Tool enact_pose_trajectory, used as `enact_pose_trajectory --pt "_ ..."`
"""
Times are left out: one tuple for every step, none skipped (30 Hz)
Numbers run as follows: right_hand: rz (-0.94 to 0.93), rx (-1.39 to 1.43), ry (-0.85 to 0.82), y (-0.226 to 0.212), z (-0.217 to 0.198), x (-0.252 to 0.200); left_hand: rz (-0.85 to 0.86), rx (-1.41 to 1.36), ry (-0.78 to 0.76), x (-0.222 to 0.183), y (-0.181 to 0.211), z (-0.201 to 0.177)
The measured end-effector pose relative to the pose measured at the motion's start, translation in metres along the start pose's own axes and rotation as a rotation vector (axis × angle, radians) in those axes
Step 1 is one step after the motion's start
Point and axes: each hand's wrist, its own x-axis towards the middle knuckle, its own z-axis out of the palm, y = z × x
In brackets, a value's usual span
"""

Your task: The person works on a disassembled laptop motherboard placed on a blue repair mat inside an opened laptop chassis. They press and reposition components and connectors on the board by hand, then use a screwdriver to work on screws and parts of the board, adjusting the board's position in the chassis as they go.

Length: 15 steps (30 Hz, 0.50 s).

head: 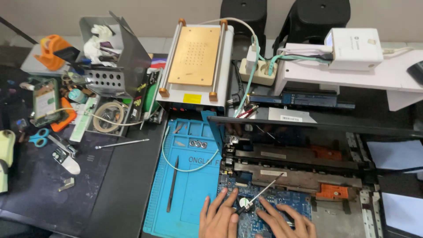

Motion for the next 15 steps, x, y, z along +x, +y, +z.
enact_pose_trajectory --pt "0.032 0.012 -0.048 -0.004 -0.002 0.009 0.001 0.015 -0.027 -0.002 -0.008 0.003" --pt "0.083 0.012 -0.113 -0.004 -0.008 0.007 -0.005 0.009 -0.072 -0.01 -0.009 0.012" --pt "0.094 0.003 -0.115 -0.008 -0.022 0.014 0.001 -0.004 -0.078 0.004 -0.001 0.0" --pt "0.116 0.046 -0.136 -0.013 -0.039 0.012 -0.016 -0.046 -0.067 0.009 0.012 -0.013" --pt "0.139 0.09 -0.156 -0.018 -0.055 0.012 -0.035 -0.088 -0.055 0.015 0.025 -0.026" --pt "0.141 0.095 -0.15 -0.01 -0.052 0.011 -0.029 -0.082 -0.056 0.009 0.02 -0.016" --pt "0.154 0.147 -0.175 -0.003 -0.051 0.01 -0.035 -0.064 -0.064 0.002 0.017 -0.008" --pt "0.158 0.207 -0.186 0.001 -0.047 0.015 -0.032 -0.033 -0.064 0.001 0.008 -0.005" --pt "0.15 0.221 -0.166 -0.004 -0.056 0.025 -0.018 -0.014 -0.055 0.014 0.008 -0.015" --pt "0.215 0.285 -0.186 -0.007 -0.071 0.021 -0.04 -0.055 -0.075 0.015 0.017 -0.022" --pt "0.28 0.349 -0.205 -0.009 -0.086 0.017 -0.064 -0.096 -0.095 0.016 0.025 -0.028" --pt "0.298 0.334 -0.209 -0.01 -0.105 0.018 -0.062 -0.117 -0.105 0.014 0.026 -0.029" --pt "0.339 0.377 -0.165 -0.01 -0.123 0.02 -0.082 -0.1 -0.086 0.013 0.027 -0.028" --pt "0.38 0.413 -0.108 -0.007 -0.14 0.024 -0.091 -0.088 -0.063 0.015 0.025 -0.024" --pt "0.398 0.392 -0.099 -0.002 -0.144 0.024 -0.078 -0.113 -0.069 0.018 0.024 -0.016"
